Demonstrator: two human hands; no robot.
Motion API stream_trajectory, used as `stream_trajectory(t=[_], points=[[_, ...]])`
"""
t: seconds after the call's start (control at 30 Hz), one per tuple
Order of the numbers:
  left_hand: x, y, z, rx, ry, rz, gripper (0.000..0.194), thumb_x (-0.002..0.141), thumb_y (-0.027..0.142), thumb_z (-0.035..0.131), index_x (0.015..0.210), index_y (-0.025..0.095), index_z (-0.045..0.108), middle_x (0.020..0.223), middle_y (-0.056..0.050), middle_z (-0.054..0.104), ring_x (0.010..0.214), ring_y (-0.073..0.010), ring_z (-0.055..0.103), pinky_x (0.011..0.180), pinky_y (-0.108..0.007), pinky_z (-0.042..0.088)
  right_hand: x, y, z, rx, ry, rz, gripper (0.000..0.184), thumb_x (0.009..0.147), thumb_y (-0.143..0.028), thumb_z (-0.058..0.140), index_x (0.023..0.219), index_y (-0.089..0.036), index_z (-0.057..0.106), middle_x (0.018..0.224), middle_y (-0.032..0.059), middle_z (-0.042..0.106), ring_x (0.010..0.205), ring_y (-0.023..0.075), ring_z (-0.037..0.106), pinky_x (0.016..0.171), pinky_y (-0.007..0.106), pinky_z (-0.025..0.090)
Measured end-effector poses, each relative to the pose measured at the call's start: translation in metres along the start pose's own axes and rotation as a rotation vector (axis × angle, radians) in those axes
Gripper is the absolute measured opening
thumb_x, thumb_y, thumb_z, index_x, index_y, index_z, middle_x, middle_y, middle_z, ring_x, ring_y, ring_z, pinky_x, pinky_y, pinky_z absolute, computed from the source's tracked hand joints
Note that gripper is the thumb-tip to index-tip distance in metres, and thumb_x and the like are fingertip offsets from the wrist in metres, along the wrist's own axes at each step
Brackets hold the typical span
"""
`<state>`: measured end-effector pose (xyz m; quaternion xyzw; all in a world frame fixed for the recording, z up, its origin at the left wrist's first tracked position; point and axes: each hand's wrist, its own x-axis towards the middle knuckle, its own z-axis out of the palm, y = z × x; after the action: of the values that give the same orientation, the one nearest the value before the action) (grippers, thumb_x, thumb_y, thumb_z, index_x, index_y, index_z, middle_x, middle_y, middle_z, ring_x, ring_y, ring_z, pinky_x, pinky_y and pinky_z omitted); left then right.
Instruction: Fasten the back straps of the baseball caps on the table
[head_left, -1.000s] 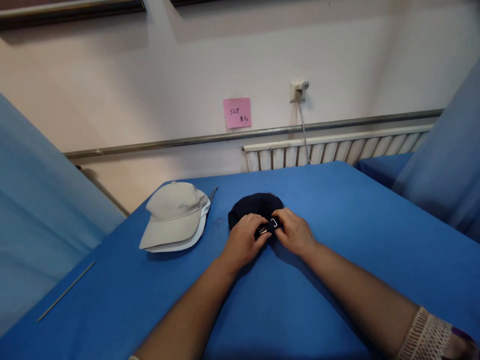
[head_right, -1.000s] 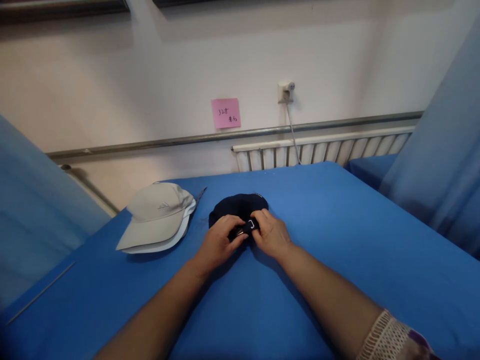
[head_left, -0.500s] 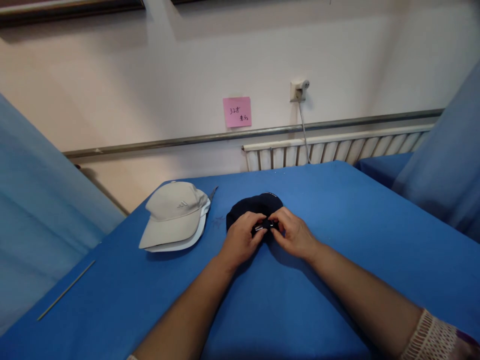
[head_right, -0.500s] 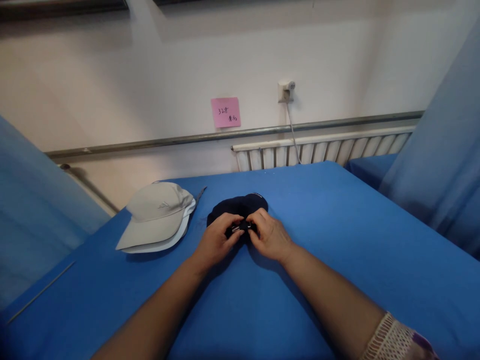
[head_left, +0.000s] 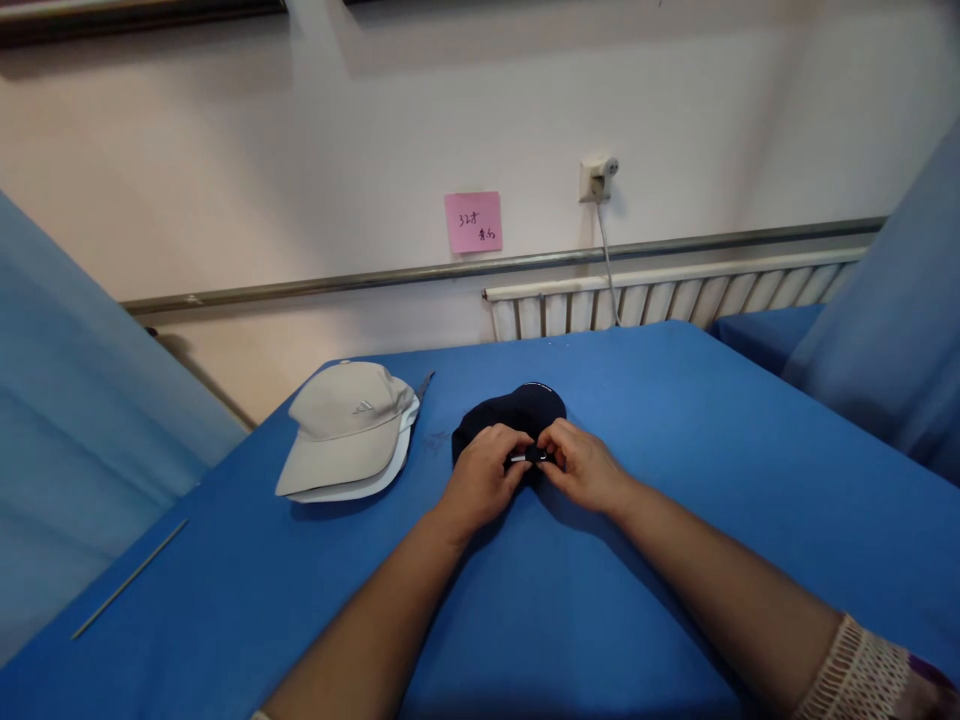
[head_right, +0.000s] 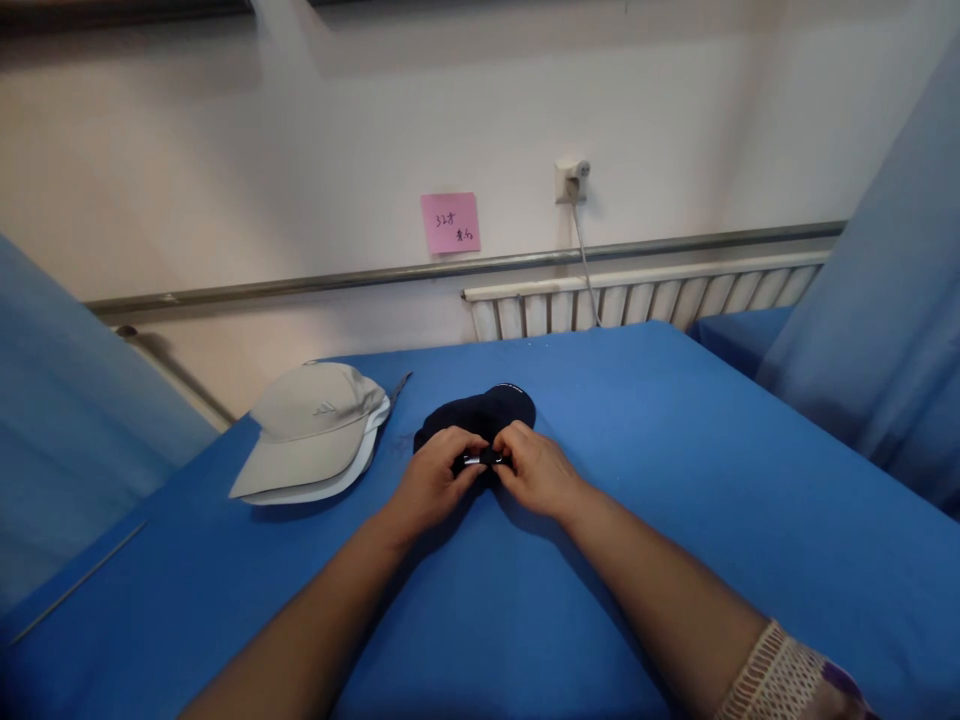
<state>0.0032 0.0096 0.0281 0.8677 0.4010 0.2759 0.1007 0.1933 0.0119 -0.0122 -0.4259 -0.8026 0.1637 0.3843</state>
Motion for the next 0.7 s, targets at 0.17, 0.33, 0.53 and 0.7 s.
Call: stream_trajectory(t=[0.17,0.33,0.53,0.7], points=[[-0.0007,-0.0004,0.0017,0.013,-0.028,0.008,0.02,0.082,0.014,0.056,0.101,0.02,0.058,0.095,-0.004,0.062,0.091,-0.0195,0.056,0.08,-0.035,0.045,-0.0003,0.001,0.001,-0.035,-0.036,0.038,0.014,0.077,-0.011,0.057,0.084,-0.021,0.05,0.078,-0.0023,0.052,0.065,0.0116,0.048,0.06,0.024,0.035],[-0.0005,-0.0006,0.0015,-0.004,-0.008,-0.01,0.019,0.083,0.016,0.057,0.102,0.021,0.059,0.094,-0.004,0.062,0.09,-0.0194,0.056,0.08,-0.035,0.045,-0.0007,0.0022,0.0016,-0.055,-0.029,0.022,0.019,0.081,-0.012,0.056,0.098,-0.021,0.053,0.086,0.0002,0.057,0.07,0.0126,0.052,0.063,0.025,0.037],[-0.0007,-0.0019,0.002,-0.008,-0.001,-0.037,0.02,0.082,0.015,0.057,0.101,0.02,0.059,0.089,-0.003,0.062,0.086,-0.0182,0.057,0.078,-0.033,0.046,0.0005,0.0016,0.0012,-0.288,-0.057,0.016,0.008,0.086,-0.017,0.051,0.088,-0.02,0.059,0.087,0.0026,0.057,0.069,0.0134,0.052,0.059,0.026,0.034],[-0.0006,0.0001,0.0018,-0.018,0.012,-0.057,0.018,0.082,0.015,0.058,0.099,0.02,0.059,0.088,-0.003,0.062,0.085,-0.0179,0.057,0.078,-0.033,0.046,0.0003,-0.0009,0.0008,-0.249,-0.045,-0.031,0.024,0.087,-0.014,0.049,0.107,-0.022,0.059,0.092,0.0027,0.059,0.074,0.0142,0.055,0.063,0.026,0.036]])
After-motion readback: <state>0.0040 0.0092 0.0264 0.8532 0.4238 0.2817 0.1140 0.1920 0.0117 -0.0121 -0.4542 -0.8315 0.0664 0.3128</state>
